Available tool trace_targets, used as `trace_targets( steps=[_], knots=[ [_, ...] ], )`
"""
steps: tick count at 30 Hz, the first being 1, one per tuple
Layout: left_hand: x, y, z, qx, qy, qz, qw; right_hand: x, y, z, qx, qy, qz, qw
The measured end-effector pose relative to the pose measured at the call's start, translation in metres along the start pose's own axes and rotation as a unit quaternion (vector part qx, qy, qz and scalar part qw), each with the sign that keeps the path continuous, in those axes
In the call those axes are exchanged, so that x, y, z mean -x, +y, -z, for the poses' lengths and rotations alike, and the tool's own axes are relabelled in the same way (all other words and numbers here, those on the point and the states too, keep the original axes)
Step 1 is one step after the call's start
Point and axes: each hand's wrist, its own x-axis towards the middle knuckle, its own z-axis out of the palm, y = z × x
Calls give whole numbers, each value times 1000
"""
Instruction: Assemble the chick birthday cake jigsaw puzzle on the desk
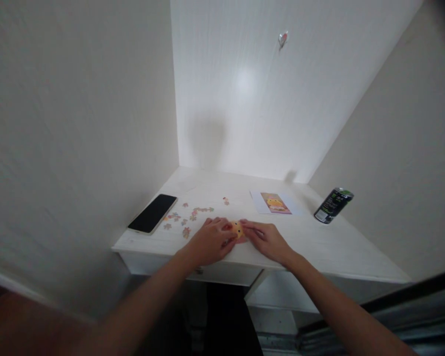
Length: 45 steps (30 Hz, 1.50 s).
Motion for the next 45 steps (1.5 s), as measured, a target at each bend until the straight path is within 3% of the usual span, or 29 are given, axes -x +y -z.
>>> trace_targets(
  steps=[4, 7, 10, 14, 20, 25, 32, 38, 45],
  knots=[
    [1, 8, 0, -15, 5, 19, 1000, -52, 11, 9, 63, 55, -27, 996],
    [0, 19, -5, -18, 12, 33, 999, -104, 13, 10, 146, -29, -43, 988],
    [0, 26, -8, -8, 15, 40, 999, -147, 18, 1, 150, -85, -37, 984],
    [7, 20, -3, 10, 12, 51, 999, -177, 33, -14, 136, -151, -27, 979],
    [22, -2, 9, 32, -55, 34, 997, -181, 61, -1, 105, -182, -36, 977],
    [21, 1, 7, 19, -81, 45, 996, -168, 75, 17, 78, -229, -26, 970],
    [10, 5, 4, 24, -103, 43, 993, -160, 74, 9, 132, -228, 20, 964],
    [-5, -12, 0, 61, -83, 21, 994, -159, 73, 13, 135, -222, -27, 965],
    [-8, -8, -2, 64, -96, 47, 992, -154, 74, 21, 34, -252, -43, 966]
  ],
)
